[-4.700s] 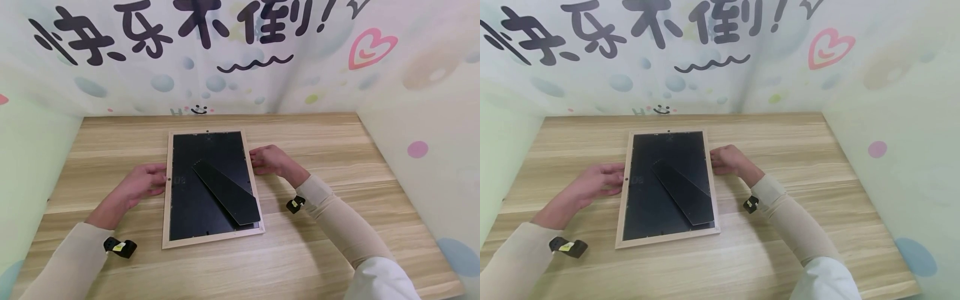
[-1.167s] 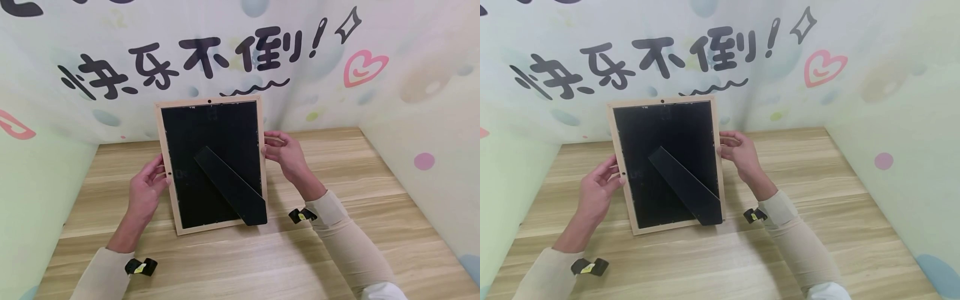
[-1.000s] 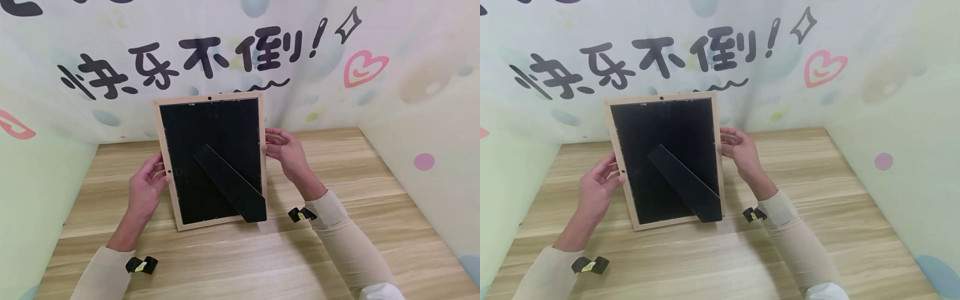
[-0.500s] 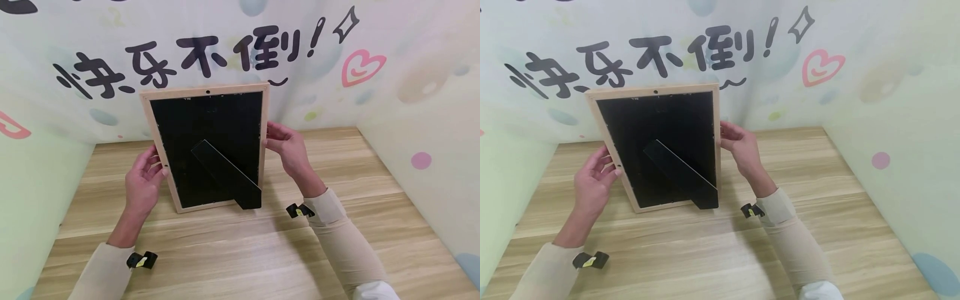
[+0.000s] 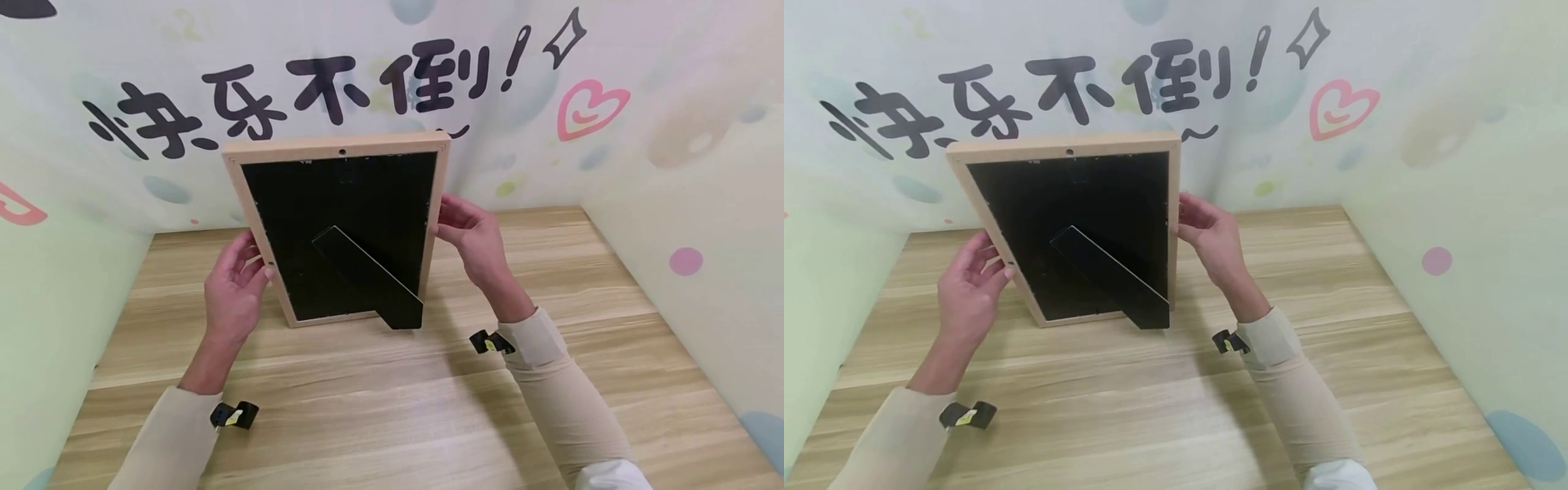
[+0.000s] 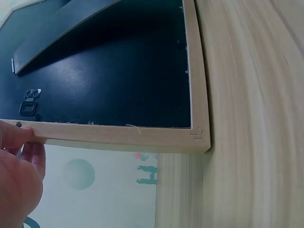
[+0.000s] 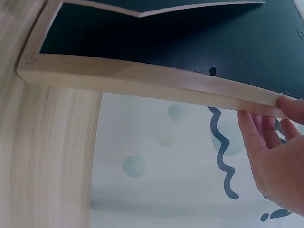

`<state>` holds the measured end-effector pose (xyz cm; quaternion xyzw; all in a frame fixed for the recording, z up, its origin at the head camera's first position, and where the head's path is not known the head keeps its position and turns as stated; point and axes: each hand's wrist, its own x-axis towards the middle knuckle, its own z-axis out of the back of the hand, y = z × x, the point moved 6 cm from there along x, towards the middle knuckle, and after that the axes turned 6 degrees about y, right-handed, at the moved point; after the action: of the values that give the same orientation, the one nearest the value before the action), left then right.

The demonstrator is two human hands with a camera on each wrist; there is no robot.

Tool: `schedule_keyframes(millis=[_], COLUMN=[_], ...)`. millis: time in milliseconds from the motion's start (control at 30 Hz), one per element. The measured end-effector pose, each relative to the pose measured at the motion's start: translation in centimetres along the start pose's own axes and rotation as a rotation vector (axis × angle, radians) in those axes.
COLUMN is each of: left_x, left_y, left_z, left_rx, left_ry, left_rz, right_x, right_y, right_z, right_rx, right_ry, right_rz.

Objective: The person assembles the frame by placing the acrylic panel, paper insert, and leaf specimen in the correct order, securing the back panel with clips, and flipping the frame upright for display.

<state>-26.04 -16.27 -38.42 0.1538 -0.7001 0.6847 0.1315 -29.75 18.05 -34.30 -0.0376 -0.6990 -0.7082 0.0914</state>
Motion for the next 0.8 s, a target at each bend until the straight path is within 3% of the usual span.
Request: schedule_keyframes(millis=[167, 433, 800], left_x=[0.28, 0.47, 0.73], left_y=[-0.05, -0.15, -0.27], left_z=[-0.14, -0.23, -0.36], left_rx=[-0.054, -0.039, 0.076], left_ry=[-0.014, -0.008, 0.013], left_rz=[-0.05, -0.068, -0.094], right_x=[-0.07, -0.06, -0.76], right_y=[0.11, 0.15, 0.06], right_z=[0.02, 0.04, 0.05], right_rx=[-0.029, -0.021, -0.09], right_ry=[0.013, 0.026, 0.04], right_rz=[0.012, 0.034, 0.093])
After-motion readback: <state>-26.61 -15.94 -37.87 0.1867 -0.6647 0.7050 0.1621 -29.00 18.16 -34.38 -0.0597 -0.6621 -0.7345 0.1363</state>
